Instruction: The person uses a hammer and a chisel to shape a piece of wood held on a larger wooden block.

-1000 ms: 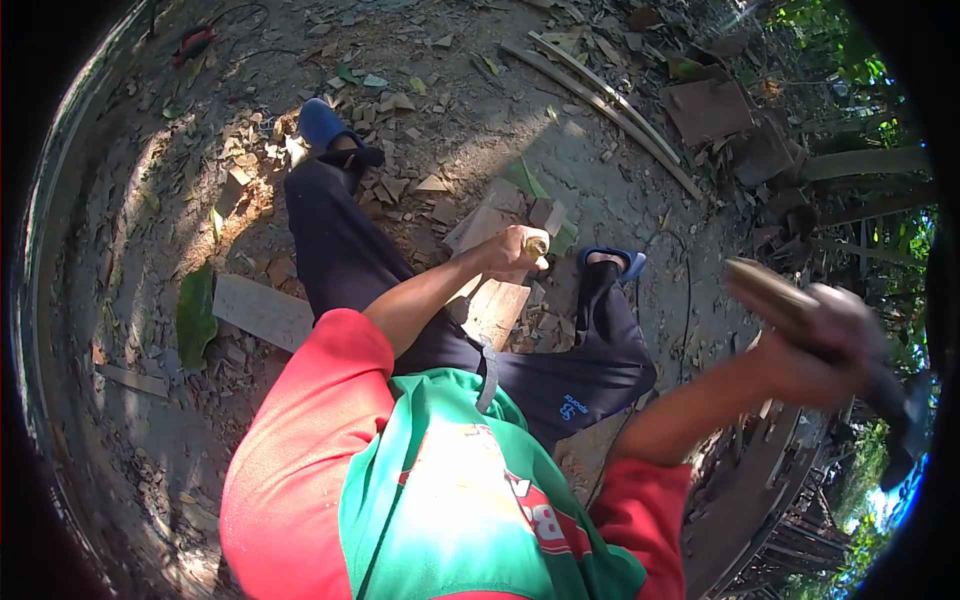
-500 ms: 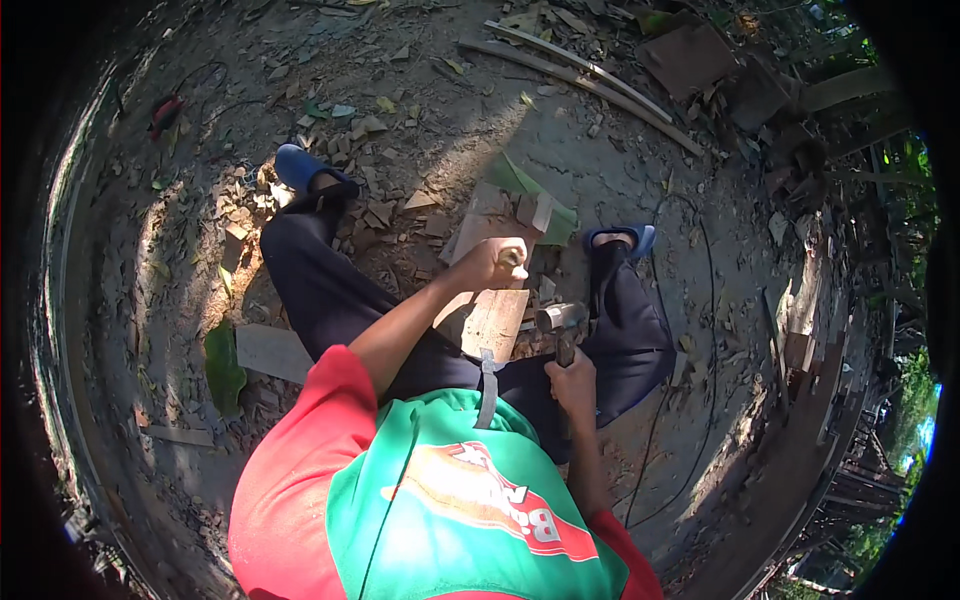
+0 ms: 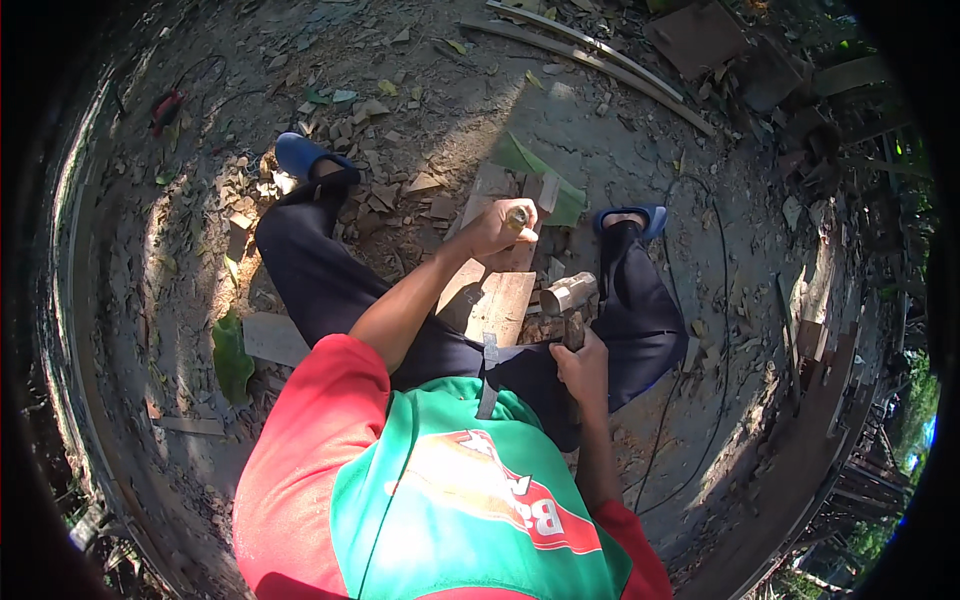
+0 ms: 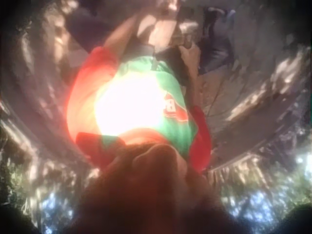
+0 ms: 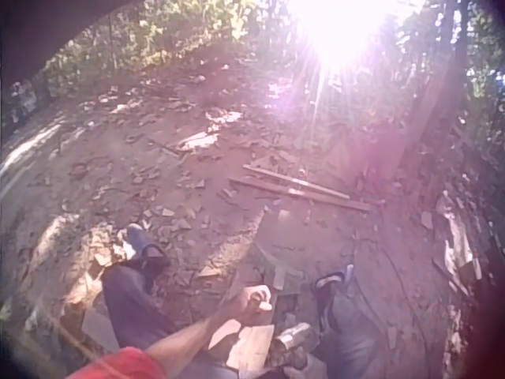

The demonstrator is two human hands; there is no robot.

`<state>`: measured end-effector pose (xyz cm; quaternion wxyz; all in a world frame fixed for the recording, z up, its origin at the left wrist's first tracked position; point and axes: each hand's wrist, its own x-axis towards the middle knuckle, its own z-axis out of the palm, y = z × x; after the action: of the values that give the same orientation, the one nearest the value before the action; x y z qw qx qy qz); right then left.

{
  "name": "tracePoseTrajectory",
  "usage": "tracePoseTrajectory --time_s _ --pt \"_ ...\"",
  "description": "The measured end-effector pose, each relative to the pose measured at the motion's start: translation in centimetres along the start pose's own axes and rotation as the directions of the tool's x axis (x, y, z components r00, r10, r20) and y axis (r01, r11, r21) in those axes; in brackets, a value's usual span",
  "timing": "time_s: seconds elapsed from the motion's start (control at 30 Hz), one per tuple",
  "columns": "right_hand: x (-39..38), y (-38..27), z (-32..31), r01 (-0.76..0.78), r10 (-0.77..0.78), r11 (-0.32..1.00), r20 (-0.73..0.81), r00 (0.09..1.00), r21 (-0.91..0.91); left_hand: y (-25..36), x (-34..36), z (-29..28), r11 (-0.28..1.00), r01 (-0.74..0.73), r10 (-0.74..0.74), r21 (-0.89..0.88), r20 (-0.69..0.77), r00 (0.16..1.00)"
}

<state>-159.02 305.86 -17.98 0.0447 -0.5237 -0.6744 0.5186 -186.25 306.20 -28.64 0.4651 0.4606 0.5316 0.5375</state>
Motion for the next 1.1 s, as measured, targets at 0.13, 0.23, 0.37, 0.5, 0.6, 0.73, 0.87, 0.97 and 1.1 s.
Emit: tracePoseTrajectory --time_s 0.13,0.23,0.37,0.5,0.6,0.73,0.87,0.97,1.1 --pt "-0.2 -3.1 -1.6 0.046 -0.040 0.989 -0.040 0.998 0.137 0.7 -0.2 0.0 1.000 0.014 -0.014 -0.027 0.017 1.000" --pt "-0.6 -6.8 -3.1 0.084 -0.065 0.967 -0.086 0.994 0.240 0.9 -0.5 0.3 0.998 0.009 -0.009 -0.063 -0.003 1.000" --pt "-1.0 -9.4 -5.4 0.167 -0.127 0.940 -0.149 0.981 0.297 0.3 -0.3 0.4 0.999 -0.053 0.053 -0.007 0.010 0.999" --pt "-2.0 -13.1 -8.3 0.405 -0.318 0.870 -0.307 0.897 0.280 -0.8 -0.7 0.6 0.997 0.000 0.001 -0.082 0.006 1.000" --pt "-3.6 -18.8 -12.5 0.744 -0.562 0.579 -0.499 0.660 0.332 -1.8 -0.7 1.4 0.997 -0.057 0.058 -0.048 0.017 0.998" --pt "-7.2 -27.1 -23.4 0.925 -0.870 0.155 -0.396 0.295 0.348 -1.6 -1.3 1.3 0.998 -0.048 0.047 -0.042 -0.020 0.999" --pt "-7.4 -27.4 -23.8 0.982 -0.885 0.107 -0.436 0.164 0.153 -1.0 -1.2 2.0 0.997 -0.070 0.069 -0.043 -0.005 0.998" --pt "-2.0 -18.6 -12.8 0.874 -0.816 0.483 -0.390 0.426 -0.055 -1.2 -0.8 2.3 1.000 -0.023 0.023 -0.017 0.033 0.999" --pt "5.3 -4.0 0.3 0.557 -0.602 0.670 0.080 0.795 -0.490 -1.8 -1.1 3.0 0.848 -0.017 0.084 -0.530 0.103 0.991"
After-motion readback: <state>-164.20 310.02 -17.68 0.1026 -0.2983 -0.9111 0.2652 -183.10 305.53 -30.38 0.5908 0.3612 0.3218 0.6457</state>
